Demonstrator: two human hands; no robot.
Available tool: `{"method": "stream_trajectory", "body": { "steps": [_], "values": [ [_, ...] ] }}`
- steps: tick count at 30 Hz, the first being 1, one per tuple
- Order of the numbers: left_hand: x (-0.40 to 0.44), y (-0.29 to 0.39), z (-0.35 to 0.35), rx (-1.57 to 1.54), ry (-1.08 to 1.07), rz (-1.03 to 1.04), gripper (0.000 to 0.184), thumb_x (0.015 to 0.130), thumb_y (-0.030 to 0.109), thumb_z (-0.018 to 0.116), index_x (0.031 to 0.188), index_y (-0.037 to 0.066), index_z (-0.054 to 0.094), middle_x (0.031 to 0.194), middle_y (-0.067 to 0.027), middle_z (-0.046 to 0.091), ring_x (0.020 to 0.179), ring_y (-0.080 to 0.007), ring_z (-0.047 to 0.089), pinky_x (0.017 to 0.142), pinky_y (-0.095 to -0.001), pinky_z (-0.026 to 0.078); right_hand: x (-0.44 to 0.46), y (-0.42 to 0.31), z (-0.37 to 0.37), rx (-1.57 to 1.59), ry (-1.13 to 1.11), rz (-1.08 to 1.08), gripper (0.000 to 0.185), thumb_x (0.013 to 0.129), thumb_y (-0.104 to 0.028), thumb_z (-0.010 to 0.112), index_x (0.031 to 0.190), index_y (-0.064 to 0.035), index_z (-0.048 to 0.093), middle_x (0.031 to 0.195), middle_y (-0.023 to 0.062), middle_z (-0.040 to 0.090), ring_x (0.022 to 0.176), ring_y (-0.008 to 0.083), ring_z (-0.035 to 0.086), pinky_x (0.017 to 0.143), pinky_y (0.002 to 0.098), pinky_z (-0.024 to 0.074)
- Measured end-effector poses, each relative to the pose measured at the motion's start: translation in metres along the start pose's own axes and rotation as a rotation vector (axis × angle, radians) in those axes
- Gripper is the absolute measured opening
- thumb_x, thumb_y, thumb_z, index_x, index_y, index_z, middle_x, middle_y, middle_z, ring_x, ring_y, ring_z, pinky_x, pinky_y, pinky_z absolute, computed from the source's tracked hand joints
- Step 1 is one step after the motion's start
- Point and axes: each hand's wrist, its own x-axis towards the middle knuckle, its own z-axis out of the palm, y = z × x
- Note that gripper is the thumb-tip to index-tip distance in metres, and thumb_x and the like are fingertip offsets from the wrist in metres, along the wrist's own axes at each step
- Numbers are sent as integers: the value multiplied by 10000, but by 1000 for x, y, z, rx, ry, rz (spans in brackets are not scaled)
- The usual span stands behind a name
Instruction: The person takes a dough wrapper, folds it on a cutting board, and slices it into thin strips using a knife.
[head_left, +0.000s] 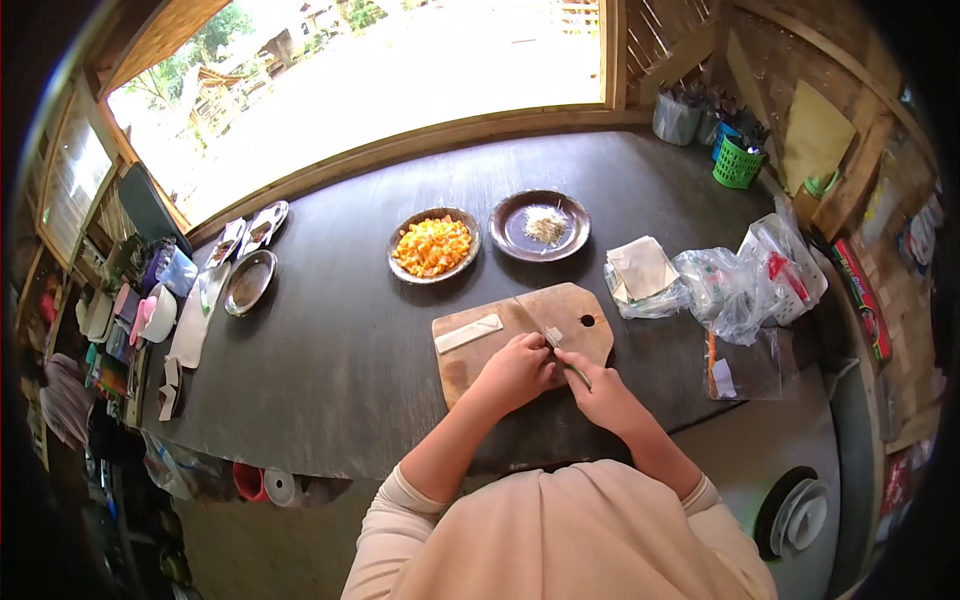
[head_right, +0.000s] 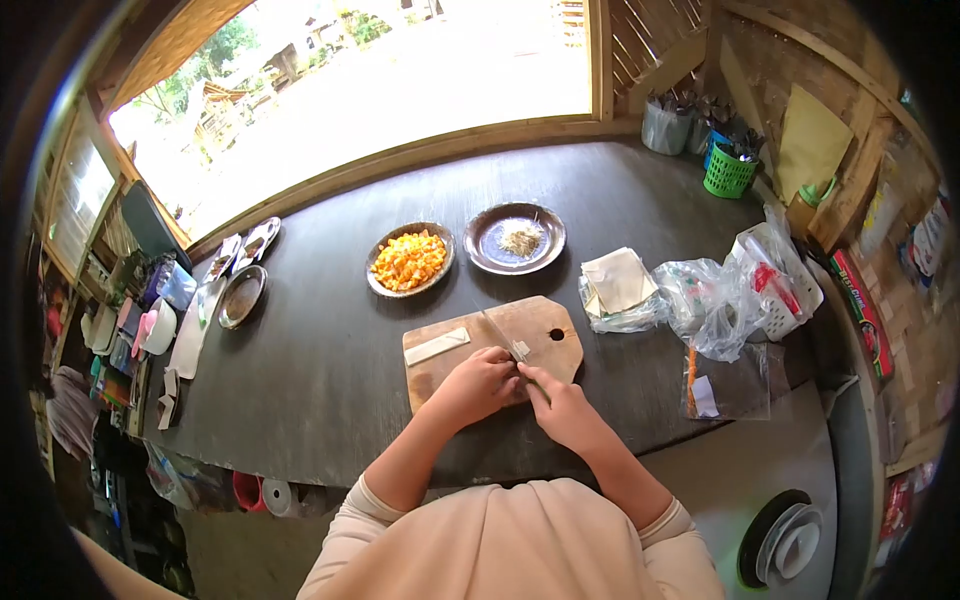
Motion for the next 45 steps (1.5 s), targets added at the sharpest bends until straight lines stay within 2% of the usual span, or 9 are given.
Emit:
{"method": "stream_trajectory", "body": {
  "steps": [3, 5, 9, 11, 24, 30, 33, 38, 45],
  "values": [
    [-2, 5, -3, -3, 8, -21, 209, 854, 147, 609, 994, 3, 670, 1044, -153, 616, 1023, -326, 575, 921, -393, 474, -3, 2, -6, -29, -13, 32, 337, 952, -135, 539, 1284, -85, 565, 1072, 257, 639, 1049, 426, 590, 862, 390, 502],
    [-1, 4, -4, 6, 0, -5, 213, 853, 148, 611, 1000, 5, 669, 1049, -153, 616, 1031, -324, 572, 924, -392, 473, -10, 9, -5, 1, -2, -3, 357, 959, -144, 545, 1312, -98, 560, 858, 188, 657, 587, 139, 511, 645, 305, 482],
    [-2, 4, -4, 7, 7, -11, 221, 846, 150, 620, 1009, 9, 669, 1060, -148, 615, 1046, -316, 567, 932, -389, 470, -7, 21, 1, 32, 11, -38, 354, 965, -161, 539, 1313, -101, 562, 860, 156, 666, 600, 123, 509, 644, 288, 478],
    [-1, -1, -1, 0, -21, -12, 236, 840, 164, 633, 1015, 10, 669, 1064, -148, 615, 1048, -317, 566, 934, -387, 469, -1, 11, 3, 15, 19, -20, 333, 962, -141, 525, 1288, -82, 563, 1099, 253, 636, 1072, 405, 597, 885, 397, 492],
    [-1, 3, -5, 33, -63, -47, 407, 804, 315, 719, 1032, -19, 669, 1134, -169, 609, 1108, -323, 556, 973, -386, 451, -5, 8, -8, 44, -90, 162, 331, 956, -143, 541, 1280, -78, 568, 1046, 262, 648, 1006, 411, 623, 801, 356, 510],
    [-3, 8, -10, 49, -97, -58, 498, 755, 350, 756, 1082, -12, 653, 1178, -157, 593, 1146, -312, 534, 993, -382, 439, 9, 17, 9, -30, 43, -131, 338, 957, -149, 537, 1289, -91, 556, 958, 286, 637, 968, 442, 605, 753, 380, 518],
    [-6, 5, -9, 72, -80, -43, 566, 724, 377, 774, 1140, 18, 638, 1202, -133, 590, 1179, -303, 519, 995, -377, 440, 13, 33, 0, -25, 29, -199, 354, 967, -167, 526, 1318, -123, 545, 781, 236, 655, 785, 366, 687, 669, 352, 515],
    [-4, 20, -19, 214, -161, -196, 605, 719, 420, 761, 1211, 97, 624, 1288, -54, 565, 1233, -254, 496, 973, -373, 456, 14, 23, -16, 185, -207, 175, 386, 989, -193, 505, 1375, -196, 522, 537, 11, 495, 485, 50, 443, 480, 246, 403],
    [-2, 5, -7, 277, -101, -295, 611, 758, 417, 728, 1262, 99, 588, 1348, -23, 537, 1285, -219, 452, 985, -402, 434, 52, 20, -24, 104, -329, 125, 386, 1007, -204, 475, 1392, -230, 501, 545, 15, 521, 434, 68, 446, 433, 236, 395]
  ]
}}
